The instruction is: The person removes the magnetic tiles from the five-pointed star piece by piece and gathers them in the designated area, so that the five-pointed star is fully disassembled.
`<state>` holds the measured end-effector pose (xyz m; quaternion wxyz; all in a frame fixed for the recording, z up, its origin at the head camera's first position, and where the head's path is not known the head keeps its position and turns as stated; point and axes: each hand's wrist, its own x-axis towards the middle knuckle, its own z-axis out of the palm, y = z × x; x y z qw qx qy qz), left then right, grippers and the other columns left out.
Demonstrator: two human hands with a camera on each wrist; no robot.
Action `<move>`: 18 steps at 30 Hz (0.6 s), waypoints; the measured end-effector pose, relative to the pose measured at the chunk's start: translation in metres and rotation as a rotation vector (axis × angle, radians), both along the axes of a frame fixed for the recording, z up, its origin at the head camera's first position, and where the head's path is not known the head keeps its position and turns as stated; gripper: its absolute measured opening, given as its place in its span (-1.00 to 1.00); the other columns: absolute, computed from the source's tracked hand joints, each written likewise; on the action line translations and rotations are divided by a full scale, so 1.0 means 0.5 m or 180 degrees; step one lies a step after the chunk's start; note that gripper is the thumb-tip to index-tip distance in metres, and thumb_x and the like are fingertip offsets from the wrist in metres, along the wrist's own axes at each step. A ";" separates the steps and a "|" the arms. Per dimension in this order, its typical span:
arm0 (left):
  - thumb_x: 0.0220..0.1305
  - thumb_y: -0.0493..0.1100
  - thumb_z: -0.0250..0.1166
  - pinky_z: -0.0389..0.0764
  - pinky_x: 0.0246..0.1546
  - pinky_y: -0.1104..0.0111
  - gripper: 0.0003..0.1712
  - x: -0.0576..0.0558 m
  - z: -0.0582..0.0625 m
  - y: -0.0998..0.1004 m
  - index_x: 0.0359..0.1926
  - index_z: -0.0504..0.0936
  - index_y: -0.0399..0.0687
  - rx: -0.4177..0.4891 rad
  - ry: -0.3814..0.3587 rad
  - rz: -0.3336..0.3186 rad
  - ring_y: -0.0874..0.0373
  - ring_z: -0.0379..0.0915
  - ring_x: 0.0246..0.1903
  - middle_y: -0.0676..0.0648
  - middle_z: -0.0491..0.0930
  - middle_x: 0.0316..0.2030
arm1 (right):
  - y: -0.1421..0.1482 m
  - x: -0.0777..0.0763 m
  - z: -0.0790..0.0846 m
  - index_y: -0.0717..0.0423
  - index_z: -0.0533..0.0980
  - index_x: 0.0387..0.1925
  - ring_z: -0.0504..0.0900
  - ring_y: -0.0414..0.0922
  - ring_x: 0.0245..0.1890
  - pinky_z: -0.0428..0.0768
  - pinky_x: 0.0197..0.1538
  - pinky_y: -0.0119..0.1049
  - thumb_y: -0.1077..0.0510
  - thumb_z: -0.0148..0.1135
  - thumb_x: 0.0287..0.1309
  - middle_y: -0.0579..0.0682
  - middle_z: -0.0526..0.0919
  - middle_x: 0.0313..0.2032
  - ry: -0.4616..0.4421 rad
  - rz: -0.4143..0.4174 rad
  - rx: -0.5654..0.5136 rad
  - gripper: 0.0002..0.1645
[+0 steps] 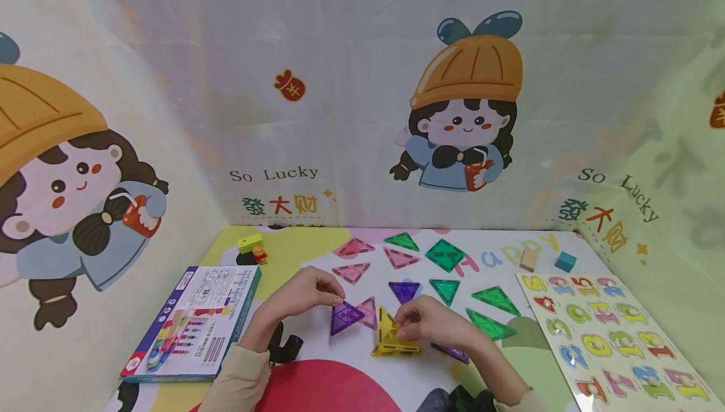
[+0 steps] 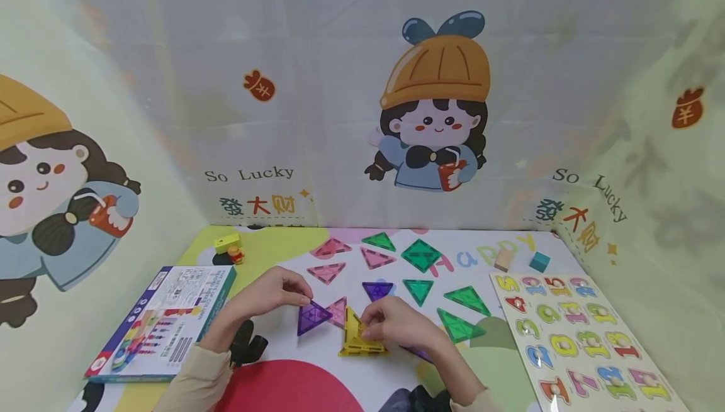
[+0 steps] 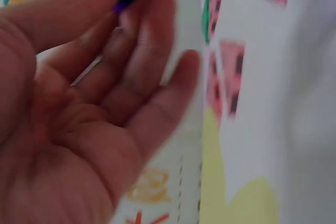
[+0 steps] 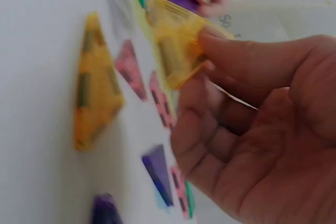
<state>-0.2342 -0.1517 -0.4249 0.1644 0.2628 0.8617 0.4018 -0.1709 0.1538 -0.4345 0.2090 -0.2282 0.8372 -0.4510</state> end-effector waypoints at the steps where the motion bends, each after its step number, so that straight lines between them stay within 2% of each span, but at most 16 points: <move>1: 0.25 -0.08 0.39 0.52 -0.20 0.28 -0.91 -0.003 0.002 -0.011 -0.25 0.77 0.09 -0.0049 -0.0033 0.0008 0.14 0.53 -0.26 0.12 0.71 -0.32 | 0.005 -0.001 0.001 0.09 0.64 -0.40 0.39 -0.29 -0.50 0.38 -0.43 -0.44 0.22 0.29 0.18 -0.16 0.48 -0.54 0.0026 0.0075 0.0010 -0.94; 4: 0.26 -0.13 0.38 0.52 -0.20 0.28 -0.89 -0.009 0.003 -0.037 -0.23 0.76 -0.02 -0.0178 -0.0109 0.0025 0.13 0.53 -0.27 0.08 0.71 -0.33 | 0.018 0.000 0.005 0.12 0.63 -0.45 0.36 -0.31 -0.52 0.37 -0.41 -0.45 0.26 0.28 0.17 -0.18 0.46 -0.55 -0.0017 0.0271 0.0051 -0.90; 7: 0.24 -0.18 0.39 0.52 -0.25 0.30 -0.91 -0.012 -0.001 -0.045 -0.27 0.75 -0.08 -0.0287 -0.0135 0.0110 0.13 0.52 -0.32 0.05 0.71 -0.36 | 0.021 0.004 0.006 0.20 0.60 -0.50 0.29 -0.31 -0.56 0.31 -0.44 -0.43 0.30 0.28 0.14 -0.19 0.41 -0.58 -0.0165 0.0445 0.0110 -0.88; 10: 0.22 -0.20 0.40 0.51 -0.29 0.32 -0.95 -0.013 -0.010 -0.039 -0.30 0.74 -0.07 -0.0421 -0.0127 0.0356 0.14 0.48 -0.35 0.05 0.68 -0.39 | 0.015 0.010 0.001 0.24 0.56 -0.55 0.24 -0.30 -0.60 0.26 -0.47 -0.44 0.32 0.29 0.11 -0.19 0.36 -0.62 -0.0371 0.0634 0.0224 -0.85; 13: 0.21 -0.19 0.41 0.54 -0.28 0.33 -0.91 -0.012 -0.019 -0.030 -0.25 0.73 -0.04 -0.0577 -0.0066 0.0682 0.15 0.46 -0.33 0.06 0.66 -0.37 | 0.004 0.015 -0.006 0.23 0.56 -0.56 0.29 -0.31 -0.58 0.27 -0.44 -0.46 0.32 0.30 0.10 -0.19 0.37 -0.63 -0.0585 0.0735 0.0350 -0.85; 16: 0.22 -0.15 0.41 0.58 -0.23 0.30 -0.86 -0.011 -0.024 -0.025 -0.18 0.72 0.00 -0.0658 -0.0024 0.0965 0.14 0.47 -0.29 0.05 0.64 -0.31 | -0.006 0.018 -0.011 0.21 0.54 -0.57 0.33 -0.30 -0.55 0.29 -0.40 -0.47 0.31 0.31 0.12 -0.18 0.35 -0.64 -0.0678 0.0770 0.0448 -0.82; 18: 0.22 -0.12 0.41 0.59 -0.21 0.28 -0.84 -0.011 -0.025 -0.024 -0.16 0.72 0.03 -0.0680 0.0013 0.1052 0.13 0.47 -0.28 0.04 0.63 -0.28 | -0.012 0.020 -0.013 0.19 0.55 -0.56 0.35 -0.30 -0.54 0.30 -0.40 -0.48 0.30 0.32 0.12 -0.18 0.35 -0.64 -0.0661 0.0747 0.0498 -0.82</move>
